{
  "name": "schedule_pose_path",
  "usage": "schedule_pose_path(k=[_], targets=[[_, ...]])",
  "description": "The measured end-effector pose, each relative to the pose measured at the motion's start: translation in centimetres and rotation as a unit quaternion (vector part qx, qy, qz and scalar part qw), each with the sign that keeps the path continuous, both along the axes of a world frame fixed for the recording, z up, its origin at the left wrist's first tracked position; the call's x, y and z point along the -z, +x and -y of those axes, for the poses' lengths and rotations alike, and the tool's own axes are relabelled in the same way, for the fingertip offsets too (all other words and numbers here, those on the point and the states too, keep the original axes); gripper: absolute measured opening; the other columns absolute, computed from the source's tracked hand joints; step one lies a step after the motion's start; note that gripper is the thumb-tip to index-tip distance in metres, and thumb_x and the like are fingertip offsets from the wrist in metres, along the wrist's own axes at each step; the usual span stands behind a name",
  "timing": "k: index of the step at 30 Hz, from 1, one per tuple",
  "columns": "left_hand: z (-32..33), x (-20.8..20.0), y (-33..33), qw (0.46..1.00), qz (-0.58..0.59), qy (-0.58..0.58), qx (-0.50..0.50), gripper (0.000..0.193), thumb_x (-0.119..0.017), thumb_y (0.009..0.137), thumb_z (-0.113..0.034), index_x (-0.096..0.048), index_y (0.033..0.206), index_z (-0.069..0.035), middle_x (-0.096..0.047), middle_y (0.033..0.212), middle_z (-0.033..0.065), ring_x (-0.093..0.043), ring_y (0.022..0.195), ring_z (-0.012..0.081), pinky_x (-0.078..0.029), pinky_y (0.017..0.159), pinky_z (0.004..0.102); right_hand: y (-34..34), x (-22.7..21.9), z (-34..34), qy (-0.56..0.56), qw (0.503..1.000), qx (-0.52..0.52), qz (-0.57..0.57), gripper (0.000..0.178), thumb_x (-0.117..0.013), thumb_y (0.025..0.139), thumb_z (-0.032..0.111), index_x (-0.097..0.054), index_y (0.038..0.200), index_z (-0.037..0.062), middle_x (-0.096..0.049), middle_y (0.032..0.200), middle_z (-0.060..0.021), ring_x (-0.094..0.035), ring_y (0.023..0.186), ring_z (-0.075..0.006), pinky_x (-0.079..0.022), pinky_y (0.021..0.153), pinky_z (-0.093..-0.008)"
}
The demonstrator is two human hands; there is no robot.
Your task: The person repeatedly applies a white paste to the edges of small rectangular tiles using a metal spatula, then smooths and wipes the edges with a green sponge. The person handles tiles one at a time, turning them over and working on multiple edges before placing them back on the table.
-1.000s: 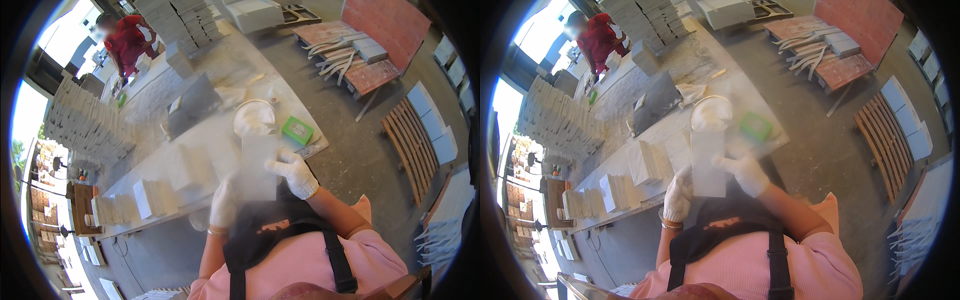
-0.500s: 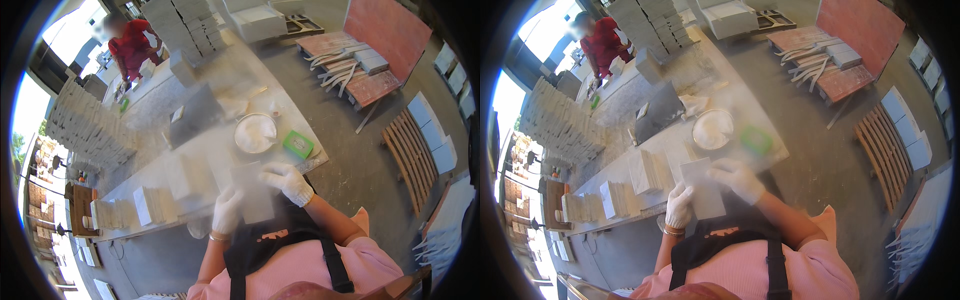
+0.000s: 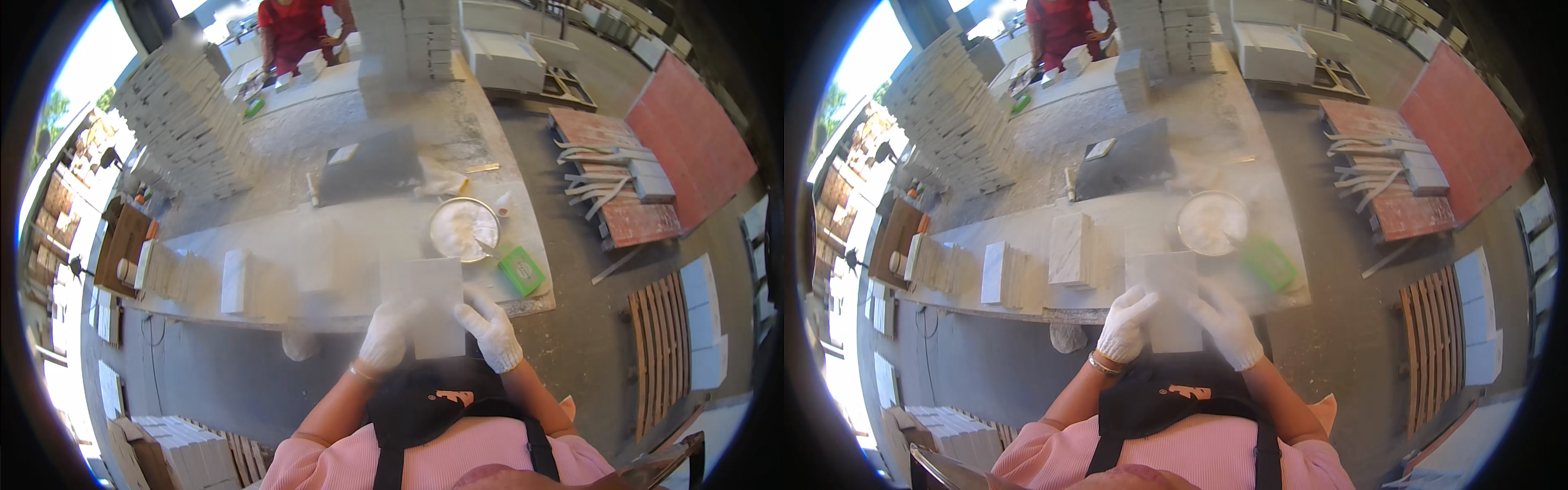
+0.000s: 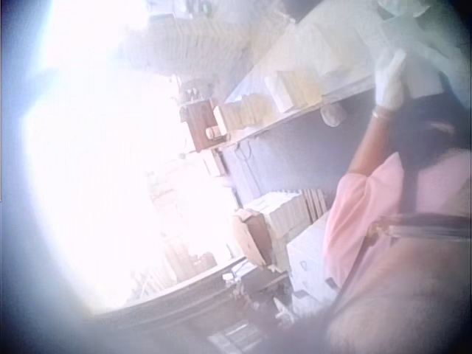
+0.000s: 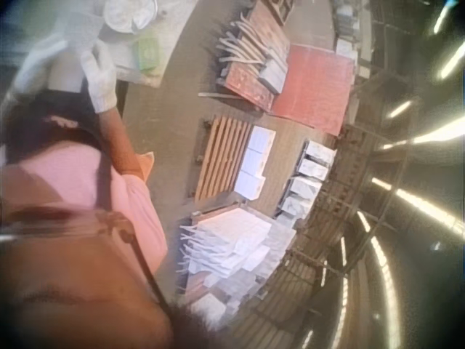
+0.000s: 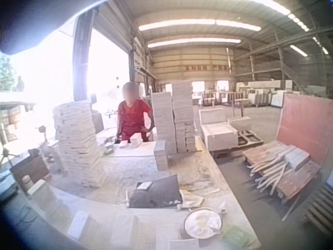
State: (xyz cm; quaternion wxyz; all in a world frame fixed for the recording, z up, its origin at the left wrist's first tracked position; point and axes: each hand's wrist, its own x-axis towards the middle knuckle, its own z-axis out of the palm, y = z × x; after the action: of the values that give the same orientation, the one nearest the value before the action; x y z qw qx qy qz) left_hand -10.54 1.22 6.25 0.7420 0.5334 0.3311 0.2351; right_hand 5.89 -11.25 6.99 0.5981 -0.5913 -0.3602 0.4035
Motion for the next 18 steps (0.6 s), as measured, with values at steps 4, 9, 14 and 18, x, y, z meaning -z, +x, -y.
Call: schedule_pose_path(k=[4,9,14,18], targets=[[-0.5,-0.9,0.0,0.998,0.01,0.035,-0.048,0.025,-0.063,0.101,-0.023,-0.067,0.112,-0.001,-0.067,0.098,0.0022,-0.061,0.087,0.0099,-0.051,0.076,0.0288,-0.6,1.4,1.4,-0.084,0.995,-0.035,-0.037,0.053,-0.065,0.099,0.017,-0.051,0.146,-0.0007,-0.066,0.127,-0.0108,-0.062,0.114,-0.0175,-0.051,0.094,-0.0319],[-1.5,-1.7,0.5,0.983,0.069,-0.105,-0.135,0.026,-0.063,0.1,-0.024,-0.066,0.114,-0.002,-0.065,0.096,-0.0002,-0.059,0.084,0.0095,-0.051,0.076,0.0291,-0.4,2.6,2.1,-0.1,0.995,0.015,-0.005,0.075,-0.075,0.093,0.021,-0.038,0.155,-0.0008,-0.062,0.133,-0.0145,-0.062,0.117,-0.0207,-0.053,0.094,-0.0338],[-0.8,-1.6,0.6,0.981,0.1,-0.105,-0.127,0.024,-0.062,0.102,-0.024,-0.066,0.11,-0.001,-0.065,0.1,0.001,-0.057,0.089,0.0084,-0.048,0.077,0.0278,-0.7,1.9,0.3,0.013,0.971,0.045,0.233,0.098,-0.087,0.082,0.032,-0.034,0.157,-0.0042,-0.05,0.151,-0.0238,-0.051,0.138,-0.0308,-0.04,0.115,-0.0409],[-0.2,-1.7,1.2,0.98,0.095,-0.117,-0.128,0.021,-0.06,0.103,-0.023,-0.065,0.103,-0.003,-0.062,0.095,-0.0013,-0.054,0.088,0.0078,-0.045,0.08,0.0254,-0.5,1.4,-0.9,0.044,0.928,0.026,0.37,0.104,-0.087,0.081,0.044,-0.033,0.158,-0.0005,-0.044,0.153,-0.0213,-0.05,0.137,-0.0317,-0.042,0.113,-0.0436]])
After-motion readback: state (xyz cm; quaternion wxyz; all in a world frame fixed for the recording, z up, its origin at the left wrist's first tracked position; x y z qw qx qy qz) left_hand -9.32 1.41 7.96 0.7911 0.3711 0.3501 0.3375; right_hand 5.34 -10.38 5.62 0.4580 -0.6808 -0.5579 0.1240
